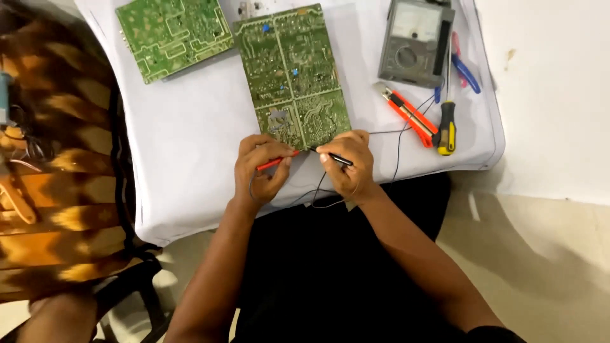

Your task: Testing a printed circuit board using a digital multimeter to check for electrical continuity or component values

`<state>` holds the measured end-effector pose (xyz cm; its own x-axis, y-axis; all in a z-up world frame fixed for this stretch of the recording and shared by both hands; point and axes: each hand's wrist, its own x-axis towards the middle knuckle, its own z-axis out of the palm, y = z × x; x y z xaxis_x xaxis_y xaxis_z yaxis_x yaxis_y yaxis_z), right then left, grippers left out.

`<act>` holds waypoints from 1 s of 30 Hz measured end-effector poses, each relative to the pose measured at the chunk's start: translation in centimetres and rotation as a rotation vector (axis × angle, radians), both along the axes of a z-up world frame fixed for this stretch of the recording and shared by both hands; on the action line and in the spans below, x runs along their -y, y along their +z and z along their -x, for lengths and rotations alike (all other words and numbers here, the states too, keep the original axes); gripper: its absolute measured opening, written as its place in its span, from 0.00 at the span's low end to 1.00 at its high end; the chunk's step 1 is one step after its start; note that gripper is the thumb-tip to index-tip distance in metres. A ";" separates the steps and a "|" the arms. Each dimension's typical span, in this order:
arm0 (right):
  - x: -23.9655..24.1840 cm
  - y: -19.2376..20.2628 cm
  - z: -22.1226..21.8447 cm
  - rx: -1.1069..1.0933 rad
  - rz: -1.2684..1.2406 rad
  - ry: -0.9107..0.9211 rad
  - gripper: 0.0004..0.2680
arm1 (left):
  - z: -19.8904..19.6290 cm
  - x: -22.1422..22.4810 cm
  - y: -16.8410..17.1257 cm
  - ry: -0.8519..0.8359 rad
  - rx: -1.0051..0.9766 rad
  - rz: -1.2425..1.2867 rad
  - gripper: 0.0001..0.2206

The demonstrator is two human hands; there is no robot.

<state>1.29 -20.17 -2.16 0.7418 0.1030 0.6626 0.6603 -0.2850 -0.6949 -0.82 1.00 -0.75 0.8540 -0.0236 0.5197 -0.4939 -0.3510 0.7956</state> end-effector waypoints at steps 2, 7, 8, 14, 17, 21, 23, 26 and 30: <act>0.0 0.1 -0.4 0.001 0.001 -0.002 0.05 | -0.5 -0.1 -0.2 -0.005 0.013 -0.002 0.03; 0.0 0.2 0.0 -0.009 0.007 0.008 0.04 | 0.0 -0.1 -0.3 0.003 -0.009 -0.005 0.03; -0.1 0.4 -0.1 -0.002 0.000 0.008 0.04 | -0.1 -0.1 -0.2 0.002 -0.002 0.001 0.03; -0.1 0.7 -0.3 0.010 -0.011 -0.008 0.04 | -0.4 -0.2 -0.6 0.009 -0.002 0.021 0.03; 0.0 0.6 -0.4 0.033 -0.019 -0.013 0.04 | -0.7 -0.4 -0.7 0.002 0.009 0.019 0.03; 0.0 0.2 -0.2 0.027 -0.059 0.004 0.05 | -0.3 -0.3 -0.5 0.000 -0.024 0.042 0.03; 0.2 0.0 -0.6 0.041 -0.055 0.009 0.04 | -0.7 -0.3 -1.0 0.007 -0.005 0.047 0.03; 0.2 0.0 -0.3 0.019 -0.055 0.021 0.04 | -0.4 -0.4 -1.5 0.007 -0.022 0.052 0.03; 0.4 0.1 -0.2 0.012 -0.033 0.043 0.05 | -0.3 -0.3 -0.3 0.010 -0.022 0.071 0.03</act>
